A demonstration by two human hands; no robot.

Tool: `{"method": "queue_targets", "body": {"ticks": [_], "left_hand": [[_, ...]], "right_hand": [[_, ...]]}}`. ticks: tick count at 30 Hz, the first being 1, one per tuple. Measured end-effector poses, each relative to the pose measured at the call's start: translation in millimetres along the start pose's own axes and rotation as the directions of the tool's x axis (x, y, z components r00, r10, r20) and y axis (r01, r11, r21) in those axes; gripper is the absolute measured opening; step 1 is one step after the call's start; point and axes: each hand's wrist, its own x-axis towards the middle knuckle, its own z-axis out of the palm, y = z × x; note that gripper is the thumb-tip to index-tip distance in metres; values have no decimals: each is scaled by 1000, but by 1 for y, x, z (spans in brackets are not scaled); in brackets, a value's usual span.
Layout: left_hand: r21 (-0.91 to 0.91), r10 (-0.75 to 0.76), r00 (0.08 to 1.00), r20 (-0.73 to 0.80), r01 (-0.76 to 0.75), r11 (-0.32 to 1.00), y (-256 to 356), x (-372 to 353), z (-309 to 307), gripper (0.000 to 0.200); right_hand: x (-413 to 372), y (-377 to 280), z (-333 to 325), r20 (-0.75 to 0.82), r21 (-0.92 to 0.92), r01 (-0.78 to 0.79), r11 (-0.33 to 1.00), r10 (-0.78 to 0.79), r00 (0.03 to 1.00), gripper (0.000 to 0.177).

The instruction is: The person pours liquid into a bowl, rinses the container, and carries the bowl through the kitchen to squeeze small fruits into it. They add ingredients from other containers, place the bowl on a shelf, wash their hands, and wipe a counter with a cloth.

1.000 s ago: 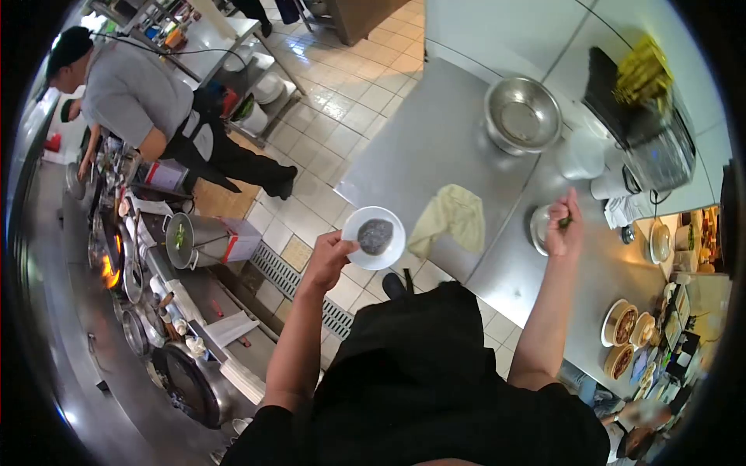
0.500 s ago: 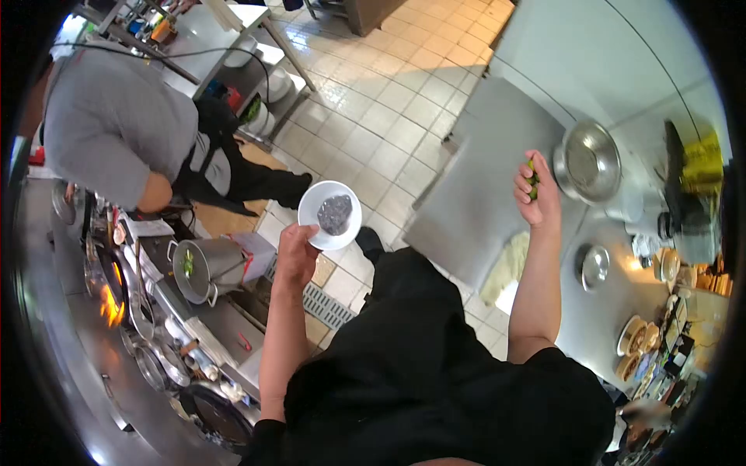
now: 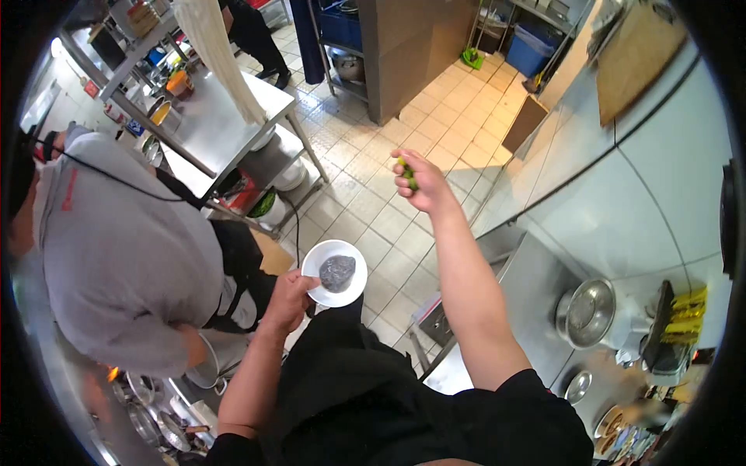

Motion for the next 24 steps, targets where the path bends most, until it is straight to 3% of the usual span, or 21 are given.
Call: {"method": "queue_targets", "body": {"ticks": [3, 5, 6, 7, 9, 10, 11, 12, 14, 16, 18, 22, 24], "left_hand": [[-57, -7, 1000, 11, 8, 998, 24, 48, 4, 24], [-74, 32, 999, 43, -28, 997, 33, 91, -8, 23], [24, 29, 1000, 3, -29, 999, 45, 107, -9, 21], [-8, 59, 998, -8, -59, 998, 49, 128, -14, 19], [-120, 110, 993, -38, -114, 986, 60, 169, -20, 16], [-161, 103, 993, -50, -109, 981, 73, 184, -17, 16], [-161, 68, 992, -102, -84, 983, 90, 197, -15, 17], [-150, 36, 987, -154, -59, 987, 104, 211, -15, 17], [-216, 89, 988, -129, -116, 969, 112, 249, -22, 17], [-173, 86, 981, -171, -116, 978, 140, 289, -28, 16], [-173, 125, 967, -221, -165, 971, 172, 331, -29, 15], [-168, 196, 934, -300, -254, 952, 209, 421, -40, 11], [-78, 249, 924, -290, -282, 956, 239, 465, -44, 10]], "right_hand": [[64, 0, -22, -122, -197, -50, 979, 26, 992, 15], [97, 26, -85, -248, -259, -157, 953, 91, 964, 21], [106, 47, -128, -345, -292, -220, 931, 112, 932, 27], [101, 63, -157, -504, -291, -349, 891, 167, 847, 32], [69, 113, -246, -599, -95, -468, 878, 326, 732, 27], [48, 129, -265, -748, 69, -540, 839, 402, 529, 26], [19, 136, -274, -742, 97, -572, 814, 442, 504, 26], [-10, 128, -264, -708, 67, -586, 808, 452, 542, 28], [-42, 123, -275, -783, 262, -623, 737, 540, 309, 12], [-42, 83, -236, -786, 155, -687, 710, 509, 349, 15], [-23, 59, -237, -790, 23, -731, 682, 460, 405, 17], [58, 22, -293, -780, -219, -751, 623, 351, 518, 21], [123, -8, -334, -762, -318, -721, 616, 287, 581, 23]]}}
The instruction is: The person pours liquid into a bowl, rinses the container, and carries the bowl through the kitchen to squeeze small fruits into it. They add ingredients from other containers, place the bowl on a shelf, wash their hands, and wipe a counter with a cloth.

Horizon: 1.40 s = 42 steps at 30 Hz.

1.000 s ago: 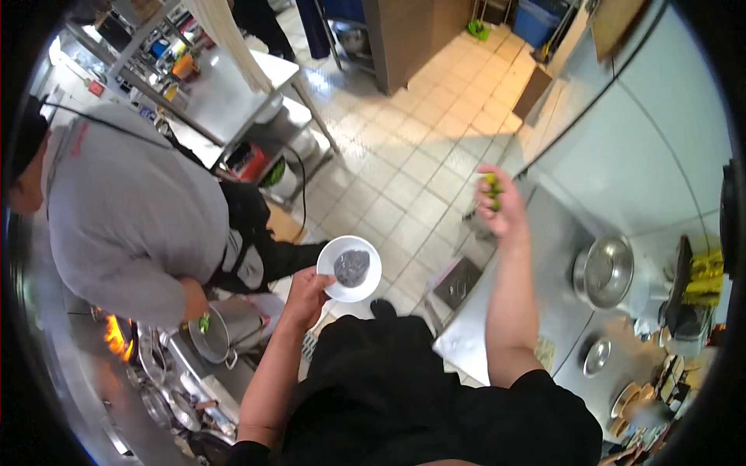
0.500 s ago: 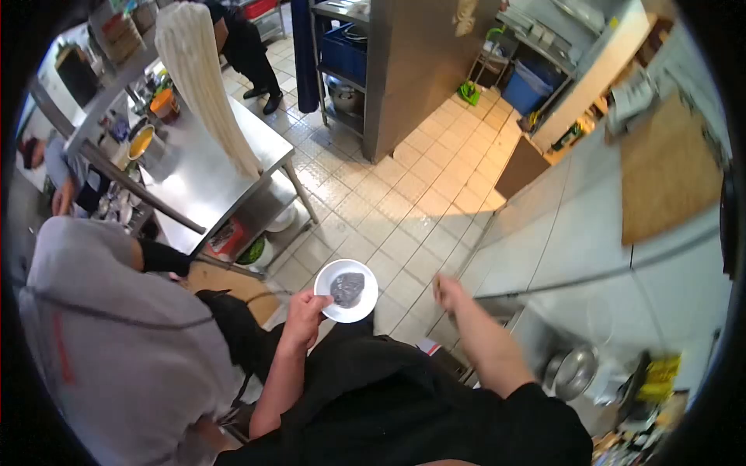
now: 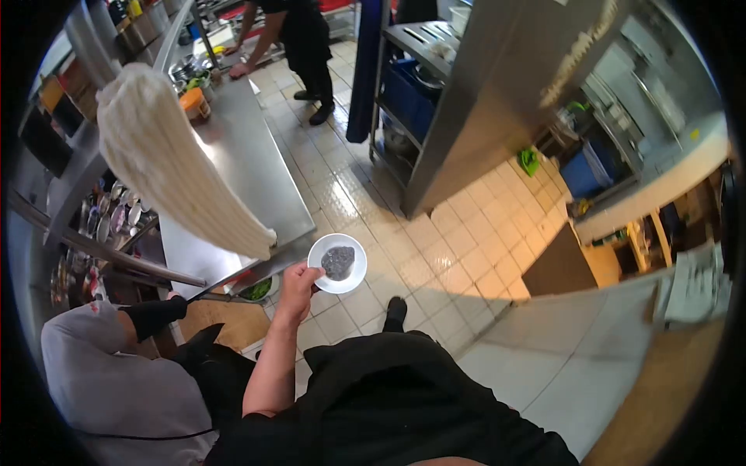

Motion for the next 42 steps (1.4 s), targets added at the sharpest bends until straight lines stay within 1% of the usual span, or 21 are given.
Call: {"method": "queue_targets", "body": {"ticks": [2, 4, 5, 6, 7, 8, 9, 10, 12, 13, 16, 18, 20, 22, 24, 27, 31, 32, 38, 40, 42], "left_hand": [[57, 8, 1000, -15, -7, 998, 16, 41, 11, 11], [-152, -19, 996, -89, 5, 988, 22, 80, 35, 12], [-154, -27, 997, -69, 16, 988, 13, 108, 28, 16], [-158, -31, 995, -92, 16, 987, 15, 125, 28, 16], [-149, -17, 992, -124, -2, 989, 19, 139, 28, 18], [-150, 11, 988, -154, -35, 988, 23, 154, 30, 20], [-179, 3, 982, -191, -38, 983, 26, 166, 31, 23], [-202, 18, 977, -213, -62, 977, 31, 180, 30, 23], [-217, -16, 956, -294, -51, 975, 37, 198, 19, 24], [-211, -13, 945, -327, -60, 976, 40, 210, 10, 26], [-206, -27, 937, -350, -48, 977, 45, 267, -37, 25], [-200, -15, 922, -386, -68, 977, 59, 303, -64, 23], [-82, 1, 875, -485, -47, 996, 75, 345, -93, 22], [-81, -12, 854, -521, -35, 996, 93, 395, -121, 21], [-32, 47, 817, -575, -80, 996, 101, 434, -149, 22], [-132, -28, 784, -620, -68, 989, 136, 497, -168, 22], [-187, 10, 754, -657, -176, 966, 160, 566, -187, 23], [-199, 44, 740, -671, -237, 951, 166, 580, -188, 23], [-136, 84, 697, -712, -254, 958, 211, 638, -188, 23], [-102, 103, 699, -707, -245, 964, 228, 663, -193, 23], [-124, 85, 707, -702, -239, 963, 243, 681, -197, 21]], "right_hand": [[68, -73, -16, 7, 16, 71, 997, -71, 997, 24], [128, -169, -7, 9, 74, 52, 996, -53, 999, 24], [139, -245, 5, 7, 92, 13, 996, -14, 1000, 22], [149, -301, 16, 8, -99, 115, 989, -114, 993, 19], [152, -353, 35, 82, 84, 121, 989, -128, 988, 27], [167, -401, 46, 155, 50, 81, 995, -88, 984, 21], [158, -453, 68, 158, -1, 124, 992, -122, 980, 15], [151, -498, 89, 166, -31, 147, 989, -140, 976, 15], [146, -565, 128, 236, -116, 345, 931, -312, 920, 11], [150, -595, 145, 249, -137, 342, 930, -301, 920, 11], [154, -643, 192, 356, -84, 434, 897, -380, 854, 12], [158, -652, 208, 338, -16, 377, 926, -350, 874, 14], [166, -659, 218, 254, 11, 276, 961, -270, 929, 17], [168, -675, 226, 238, -65, 282, 957, -260, 936, 26], [177, -689, 224, 237, -53, 251, 967, -232, 944, 28], [171, -735, 238, 272, -15, 256, 967, -242, 931, 26], [186, -810, 286, 417, 50, 275, 960, -270, 868, 26], [193, -835, 304, 465, 26, 284, 958, -263, 845, 25], [223, -997, 466, 662, -146, 424, 894, -230, 714, 22], [237, -1044, 529, 776, -156, 415, 896, -149, 613, 22], [238, -1084, 594, 793, -270, 410, 871, -41, 608, 21]]}}
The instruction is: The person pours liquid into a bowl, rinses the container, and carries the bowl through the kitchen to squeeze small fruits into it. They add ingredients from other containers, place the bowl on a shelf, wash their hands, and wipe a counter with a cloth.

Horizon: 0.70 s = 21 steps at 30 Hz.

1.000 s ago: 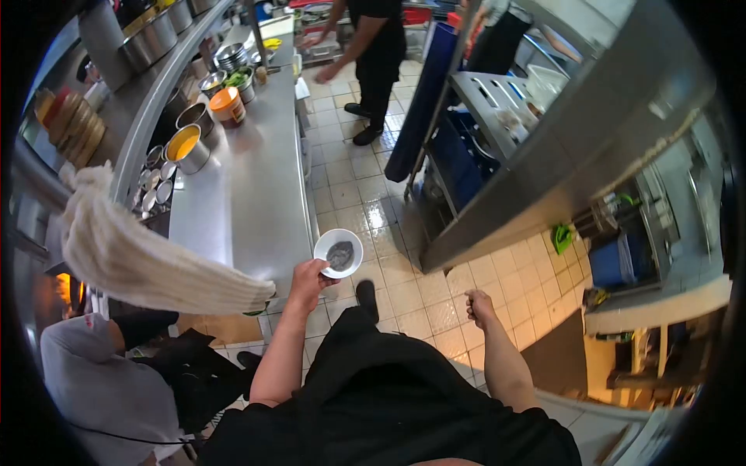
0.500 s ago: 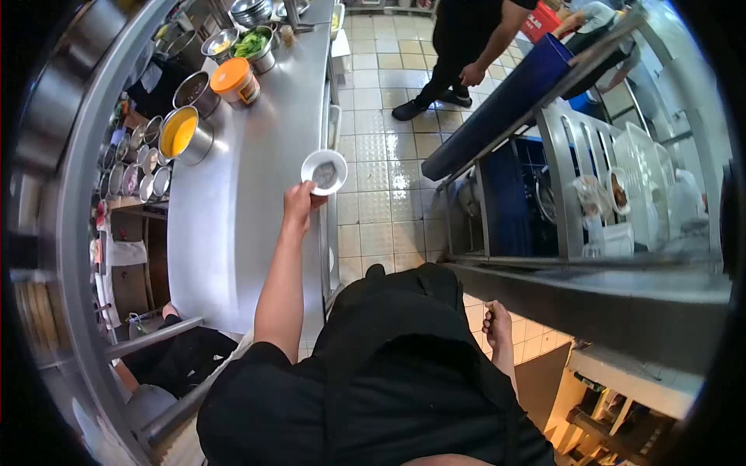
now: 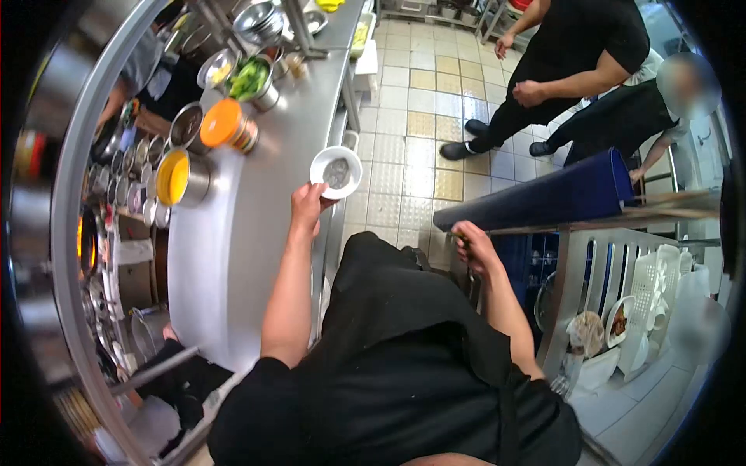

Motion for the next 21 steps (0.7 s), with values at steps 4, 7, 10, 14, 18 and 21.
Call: {"method": "queue_targets", "body": {"ticks": [4, 7, 10, 14, 18, 21], "left_hand": [[-56, -35, 998, -51, 33, 998, 0, 37, 14, 23], [-61, -85, 995, -45, 82, 995, 9, 66, 23, 22], [-49, -114, 993, -26, 113, 992, 15, 121, 26, 21], [50, -141, 987, 73, 138, 989, 74, 223, 57, 19], [360, -56, 996, 68, 28, 932, 139, 353, 99, 17], [216, 27, 987, 155, -61, 974, 174, 456, 144, 20]], "right_hand": [[101, -84, 25, 181, -177, -12, 984, 44, 982, 18], [166, -145, 24, 144, -310, -16, 951, 64, 987, 19], [224, -166, -4, 13, -154, -71, 986, 74, 997, 14], [258, -168, -61, -227, 108, -122, 987, 144, 963, 19], [263, -186, -96, -331, 258, -136, 957, 219, 918, 19], [267, -201, -107, -431, 523, 81, 849, 182, 884, 17]]}}
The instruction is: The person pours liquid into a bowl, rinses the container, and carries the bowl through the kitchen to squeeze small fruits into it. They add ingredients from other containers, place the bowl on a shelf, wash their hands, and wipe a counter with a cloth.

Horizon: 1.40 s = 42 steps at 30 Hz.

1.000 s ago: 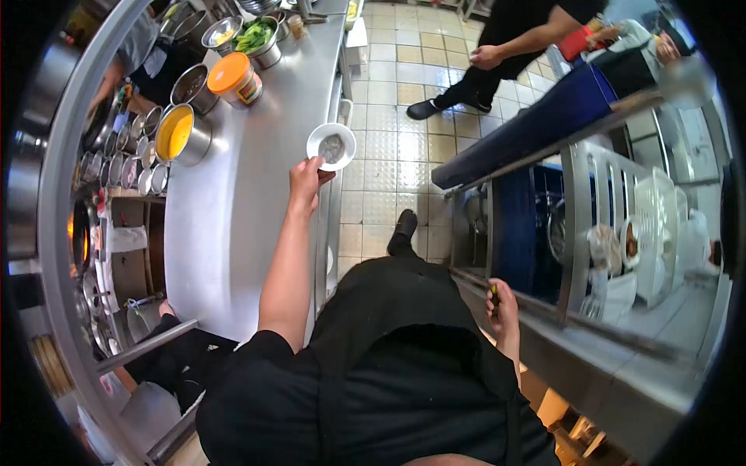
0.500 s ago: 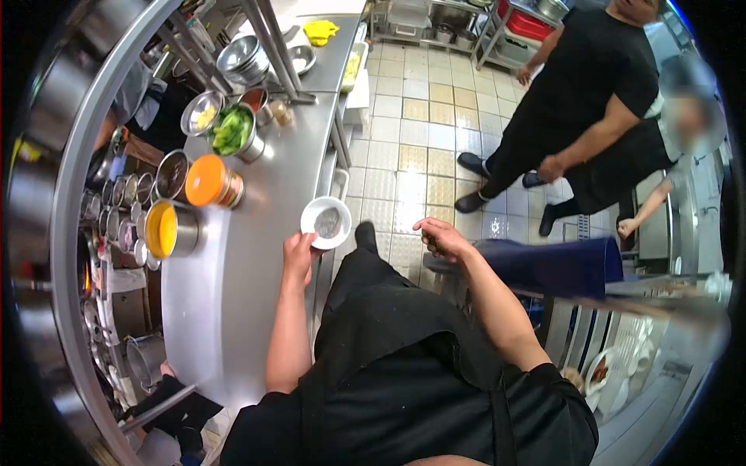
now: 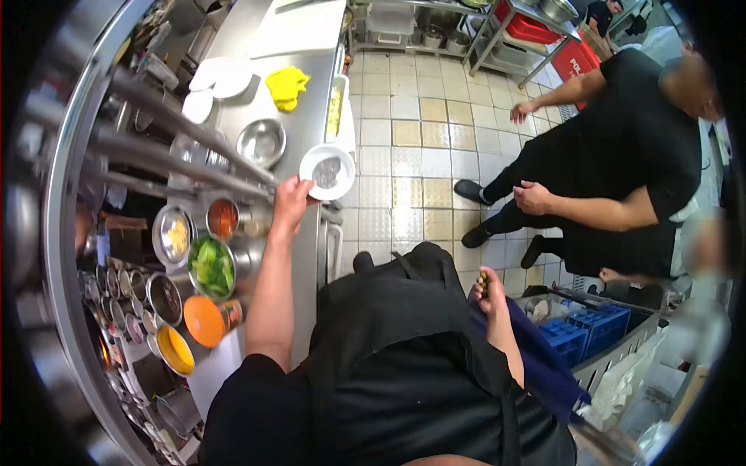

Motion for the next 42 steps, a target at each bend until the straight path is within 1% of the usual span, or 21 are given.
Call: {"method": "queue_targets", "body": {"ticks": [5, 7, 9, 12, 14, 15, 16, 18, 19, 21, 22, 24, 30, 33, 35, 36, 37, 38, 40, 41, 42], "left_hand": [[-170, 61, 995, -74, -73, 983, 54, 147, 50, 24], [-166, 56, 992, -116, -75, 983, 62, 193, 60, 27], [-199, 48, 985, -167, -82, 977, 68, 235, 69, 31], [-253, -7, 973, -231, -53, 966, 82, 280, 81, 34], [-253, -47, 963, -265, -23, 967, 88, 307, 85, 33], [-261, -39, 959, -280, -37, 965, 92, 320, 86, 33], [-275, -27, 955, -294, -57, 960, 94, 332, 87, 33], [-296, -75, 952, -295, -16, 955, 93, 360, 82, 33], [-300, -93, 955, -280, 4, 954, 96, 378, 78, 32], [-312, -118, 943, -313, 15, 950, 104, 418, 72, 32], [-279, -112, 931, -347, 12, 960, 108, 439, 70, 33], [-206, -96, 923, -374, 19, 978, 110, 485, 59, 34], [-169, -133, 909, -396, 71, 983, 116, 620, 28, 37], [-116, -198, 909, -365, 167, 979, 116, 637, 26, 44], [-88, -212, 909, -357, 194, 977, 142, 643, 23, 50], [11, -242, 862, -445, 276, 961, 160, 633, 28, 54], [92, -263, 802, -536, 365, 927, 171, 623, 31, 59], [120, -215, 774, -595, 350, 929, 172, 616, 27, 64], [109, -105, 735, -670, 238, 965, 159, 604, 5, 62], [87, -48, 679, -732, 163, 983, 157, 599, 1, 57], [58, -42, 658, -752, 128, 990, 161, 592, -1, 57]], "right_hand": [[42, -56, 43, 12, -42, 3, 999, -3, 1000, 21], [79, -95, 72, 83, -66, 22, 998, -17, 996, 23], [116, -147, 123, 168, -118, 16, 993, 5, 986, 24], [167, -229, 217, 236, -337, 106, 935, -25, 971, 23], [217, -281, 278, 455, -395, 282, 874, -80, 887, 25], [232, -309, 314, 437, -378, 158, 912, 25, 899, 27], [249, -332, 351, 460, -329, 141, 934, 28, 887, 32], [247, -378, 429, 590, -324, 180, 929, 49, 806, 32], [248, -398, 465, 600, -344, 190, 920, 60, 798, 32], [250, -428, 530, 724, -310, 123, 943, 150, 674, 31], [249, -439, 560, 724, -316, 119, 941, 158, 671, 31], [244, -454, 607, 813, -289, 155, 945, 156, 560, 31], [257, -496, 686, 819, -298, 131, 945, 183, 544, 31], [268, -511, 707, 832, -266, 124, 956, 162, 530, 31], [270, -523, 734, 860, -261, 105, 960, 181, 478, 31], [277, -528, 749, 861, -263, 101, 960, 186, 473, 31], [284, -532, 764, 882, -284, 83, 955, 226, 414, 32], [291, -536, 778, 895, -314, 64, 947, 273, 353, 34], [303, -539, 814, 875, -389, 31, 921, 358, 325, 36], [308, -541, 834, 859, -442, 9, 897, 420, 292, 38], [311, -542, 853, 829, -496, -15, 868, 479, 288, 39]]}}
